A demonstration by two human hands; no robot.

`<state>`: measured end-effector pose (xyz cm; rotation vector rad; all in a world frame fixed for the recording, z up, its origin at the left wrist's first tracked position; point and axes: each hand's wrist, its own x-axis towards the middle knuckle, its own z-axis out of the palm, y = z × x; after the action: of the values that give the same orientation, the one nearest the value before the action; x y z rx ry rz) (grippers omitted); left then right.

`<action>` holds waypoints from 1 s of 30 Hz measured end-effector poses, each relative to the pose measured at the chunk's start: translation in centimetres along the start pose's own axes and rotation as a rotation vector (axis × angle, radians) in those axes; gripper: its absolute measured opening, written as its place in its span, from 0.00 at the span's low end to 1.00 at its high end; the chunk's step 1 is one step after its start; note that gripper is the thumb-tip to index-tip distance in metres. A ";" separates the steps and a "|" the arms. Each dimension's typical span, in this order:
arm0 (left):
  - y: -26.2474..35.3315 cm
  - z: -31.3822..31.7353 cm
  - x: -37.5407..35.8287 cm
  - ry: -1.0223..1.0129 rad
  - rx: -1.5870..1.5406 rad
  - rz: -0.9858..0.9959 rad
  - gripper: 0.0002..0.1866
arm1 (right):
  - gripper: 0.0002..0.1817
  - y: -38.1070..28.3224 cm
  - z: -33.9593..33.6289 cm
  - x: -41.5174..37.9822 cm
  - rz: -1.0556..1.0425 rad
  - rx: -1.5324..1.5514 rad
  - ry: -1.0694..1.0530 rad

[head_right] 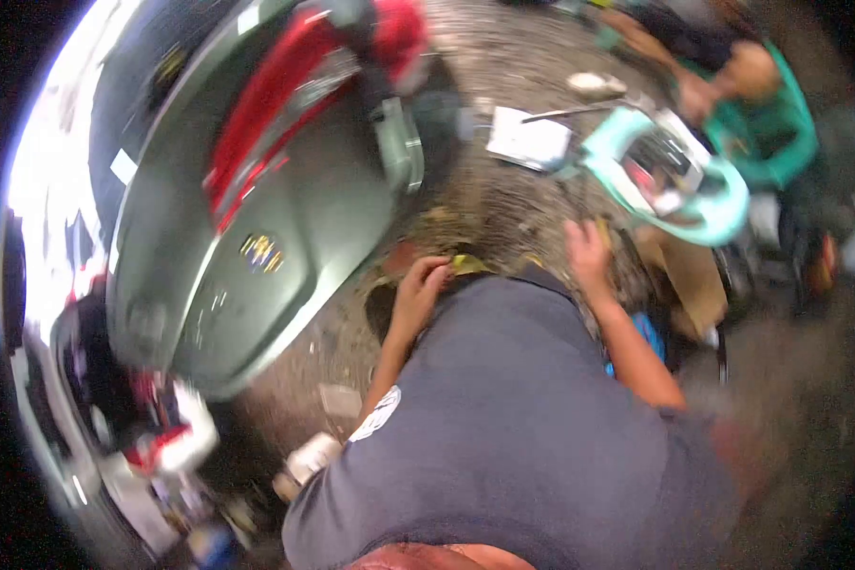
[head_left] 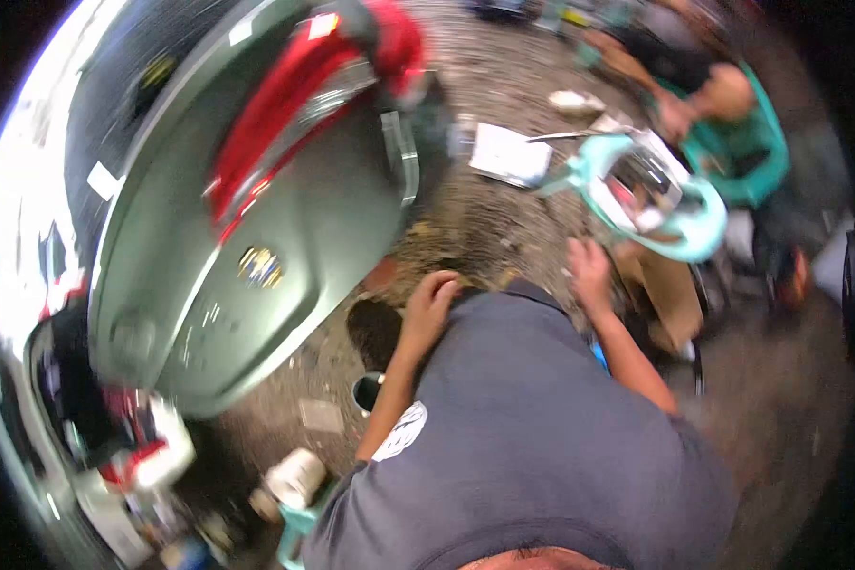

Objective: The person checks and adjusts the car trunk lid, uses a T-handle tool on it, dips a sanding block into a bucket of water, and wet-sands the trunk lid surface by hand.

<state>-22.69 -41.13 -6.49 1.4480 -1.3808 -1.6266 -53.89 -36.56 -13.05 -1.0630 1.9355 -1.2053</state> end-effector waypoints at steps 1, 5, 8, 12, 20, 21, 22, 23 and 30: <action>-0.4 0.2 0.9 -0.068 0.079 0.003 0.13 | 0.15 1.0 -0.2 -0.2 0.110 -0.009 -0.017; -1.4 -0.2 4.0 -0.218 0.234 0.005 0.14 | 0.18 4.4 -1.9 -1.7 0.724 0.265 -0.068; -0.4 -1.3 5.9 -0.182 0.394 0.048 0.14 | 0.19 8.4 -2.6 -2.1 0.951 0.414 -0.021; -0.2 -1.7 8.3 -0.134 0.436 -0.106 0.15 | 0.20 12.4 -4.9 0.2 1.022 0.504 0.063; -13.1 2.4 10.0 0.120 0.230 -0.461 0.20 | 0.15 25.1 -14.2 19.6 0.526 -0.389 0.038; -14.1 3.4 9.1 0.116 0.312 -0.517 0.20 | 0.16 28.0 -15.1 22.5 0.377 -0.681 -0.036; -15.5 4.5 7.8 0.154 0.305 -0.580 0.21 | 0.17 28.8 -16.0 24.9 0.458 -0.668 -0.093; -19.4 5.6 6.1 0.199 0.246 -0.624 0.20 | 0.19 30.8 -16.8 27.7 0.492 -0.680 -0.226; -18.0 13.3 -7.4 0.542 -0.090 -0.959 0.13 | 0.25 46.2 -21.5 41.4 0.087 -0.944 -0.906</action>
<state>-29.32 -24.51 -21.89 2.4534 -0.2780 -1.5388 -105.83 -51.49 -50.30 -1.5633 1.6909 0.3592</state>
